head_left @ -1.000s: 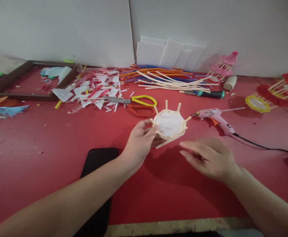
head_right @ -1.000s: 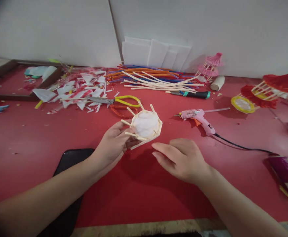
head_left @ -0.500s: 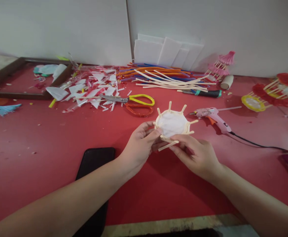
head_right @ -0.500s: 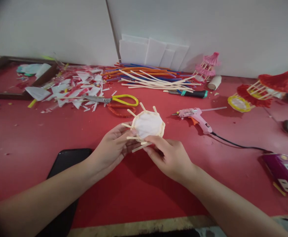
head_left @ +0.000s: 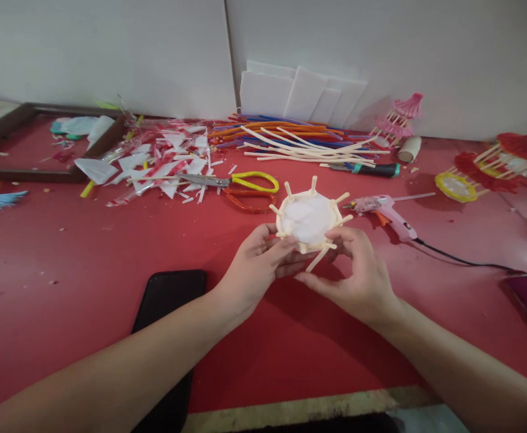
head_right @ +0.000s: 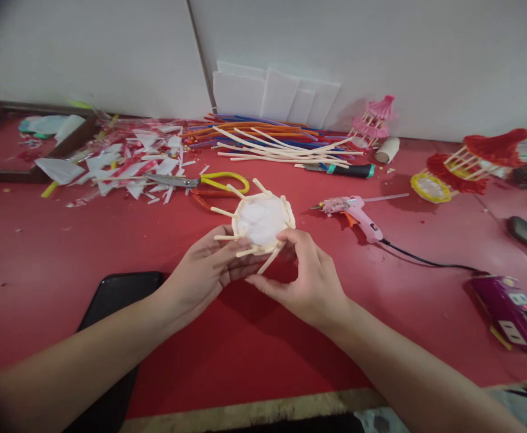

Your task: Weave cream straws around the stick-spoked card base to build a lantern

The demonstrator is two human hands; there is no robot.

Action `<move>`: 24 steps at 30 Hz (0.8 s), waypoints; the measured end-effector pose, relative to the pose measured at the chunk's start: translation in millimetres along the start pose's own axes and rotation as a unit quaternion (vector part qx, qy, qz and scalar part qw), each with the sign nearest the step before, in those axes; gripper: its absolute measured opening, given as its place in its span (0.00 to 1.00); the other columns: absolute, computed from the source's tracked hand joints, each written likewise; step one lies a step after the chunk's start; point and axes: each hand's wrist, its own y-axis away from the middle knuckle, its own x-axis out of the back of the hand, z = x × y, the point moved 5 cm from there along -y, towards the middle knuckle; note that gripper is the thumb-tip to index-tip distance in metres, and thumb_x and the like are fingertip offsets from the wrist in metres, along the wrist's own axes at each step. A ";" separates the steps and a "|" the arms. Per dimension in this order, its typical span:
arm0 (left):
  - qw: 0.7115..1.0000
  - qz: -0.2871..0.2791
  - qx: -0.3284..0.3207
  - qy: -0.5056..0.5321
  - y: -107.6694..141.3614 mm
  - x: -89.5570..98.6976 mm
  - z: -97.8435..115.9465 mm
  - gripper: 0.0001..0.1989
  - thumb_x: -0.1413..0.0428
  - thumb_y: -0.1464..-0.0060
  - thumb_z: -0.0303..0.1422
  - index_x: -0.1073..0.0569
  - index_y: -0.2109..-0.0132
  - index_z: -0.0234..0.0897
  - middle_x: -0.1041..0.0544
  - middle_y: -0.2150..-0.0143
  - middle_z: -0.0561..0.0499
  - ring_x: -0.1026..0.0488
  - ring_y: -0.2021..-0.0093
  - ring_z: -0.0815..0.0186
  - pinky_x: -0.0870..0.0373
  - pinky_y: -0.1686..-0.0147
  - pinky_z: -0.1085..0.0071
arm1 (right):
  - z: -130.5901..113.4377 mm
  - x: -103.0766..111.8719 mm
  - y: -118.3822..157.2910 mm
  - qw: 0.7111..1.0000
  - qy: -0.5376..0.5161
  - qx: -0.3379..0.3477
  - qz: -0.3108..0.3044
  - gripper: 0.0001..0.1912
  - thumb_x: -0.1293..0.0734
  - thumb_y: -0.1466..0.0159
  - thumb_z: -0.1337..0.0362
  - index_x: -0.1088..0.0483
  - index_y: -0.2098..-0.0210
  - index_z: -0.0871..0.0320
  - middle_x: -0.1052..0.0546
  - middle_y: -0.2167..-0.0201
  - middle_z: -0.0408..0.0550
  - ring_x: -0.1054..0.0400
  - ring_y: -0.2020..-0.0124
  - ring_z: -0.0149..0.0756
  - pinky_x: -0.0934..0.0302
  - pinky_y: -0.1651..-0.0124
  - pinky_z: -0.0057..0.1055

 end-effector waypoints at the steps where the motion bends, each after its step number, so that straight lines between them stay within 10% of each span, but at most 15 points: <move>1: 1.000 -0.002 -0.002 -0.007 0.4 -0.6 0.1 0.08 0.39 0.44 0.27 0.31 0.59 0.35 0.17 0.63 0.45 0.18 0.64 0.63 0.21 0.63 0.69 | 0.7 0.0 -0.1 1.000 0.002 -0.003 0.000 0.26 0.27 0.44 0.54 0.38 0.51 0.54 0.23 0.63 0.46 0.25 0.68 0.34 0.27 0.67 0.30; 24: 0.995 0.072 -0.072 -0.008 -1.1 8.7 8.4 0.06 0.40 0.42 0.29 0.30 0.59 0.36 0.18 0.67 0.49 0.18 0.65 0.65 0.22 0.56 0.64 | -6.6 11.4 -4.9 0.992 0.050 0.112 0.042 0.19 0.36 0.37 0.75 0.26 0.50 0.54 0.18 0.62 0.47 0.22 0.62 0.35 0.27 0.55 0.33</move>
